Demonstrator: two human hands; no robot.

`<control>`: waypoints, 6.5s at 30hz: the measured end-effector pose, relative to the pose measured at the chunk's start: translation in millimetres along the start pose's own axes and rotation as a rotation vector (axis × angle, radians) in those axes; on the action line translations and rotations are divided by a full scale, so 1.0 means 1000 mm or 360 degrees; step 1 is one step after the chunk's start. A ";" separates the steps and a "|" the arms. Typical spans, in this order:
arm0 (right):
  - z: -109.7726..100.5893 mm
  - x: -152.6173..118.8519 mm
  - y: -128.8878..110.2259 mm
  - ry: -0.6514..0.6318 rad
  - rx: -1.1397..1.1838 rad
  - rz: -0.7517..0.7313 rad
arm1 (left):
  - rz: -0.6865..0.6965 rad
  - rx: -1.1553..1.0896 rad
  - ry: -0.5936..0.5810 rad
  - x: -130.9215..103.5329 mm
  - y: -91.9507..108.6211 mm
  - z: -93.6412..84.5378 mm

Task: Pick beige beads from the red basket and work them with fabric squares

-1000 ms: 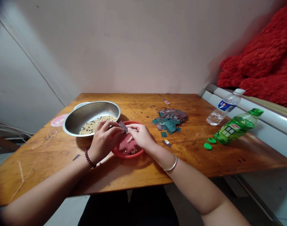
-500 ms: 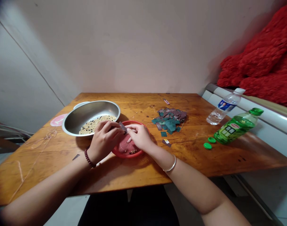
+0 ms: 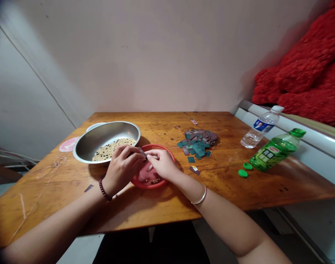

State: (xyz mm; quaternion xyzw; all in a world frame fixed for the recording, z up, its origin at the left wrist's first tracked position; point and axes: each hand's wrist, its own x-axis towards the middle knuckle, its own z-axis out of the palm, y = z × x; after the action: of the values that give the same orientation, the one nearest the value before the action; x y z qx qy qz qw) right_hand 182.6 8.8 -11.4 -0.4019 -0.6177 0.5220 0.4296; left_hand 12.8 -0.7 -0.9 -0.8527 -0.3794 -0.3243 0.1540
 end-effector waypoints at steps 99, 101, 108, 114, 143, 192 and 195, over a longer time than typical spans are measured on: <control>-0.003 -0.001 0.002 0.0108 -0.0105 -0.0208 | -0.0180 -0.0082 0.0117 0.003 0.005 0.000; -0.004 -0.001 0.002 0.0118 -0.0129 -0.0210 | -0.0195 -0.0066 0.0121 0.003 0.005 0.000; -0.004 0.000 0.003 0.0117 -0.0145 -0.0221 | -0.0190 -0.0045 0.0106 0.003 0.005 0.000; -0.004 0.000 0.003 0.0136 -0.0181 -0.0229 | -0.0144 -0.0044 0.0098 0.003 0.004 -0.001; -0.003 0.001 0.009 0.0191 -0.0213 -0.0225 | -0.0067 0.0094 0.0194 -0.001 0.002 0.000; 0.002 -0.001 0.009 0.0208 -0.0244 -0.0220 | -0.0071 0.0119 0.0156 -0.001 0.001 0.002; 0.002 -0.001 0.009 0.0228 -0.0247 -0.0230 | -0.0093 0.0122 0.0163 -0.001 0.002 0.002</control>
State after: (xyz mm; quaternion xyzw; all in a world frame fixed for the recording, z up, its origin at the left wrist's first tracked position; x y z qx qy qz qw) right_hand 181.8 8.7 -20.8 -0.4247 -0.6512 0.4103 0.4767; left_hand 14.5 -1.6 -2.6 -0.8170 -0.4078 -0.3573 0.1962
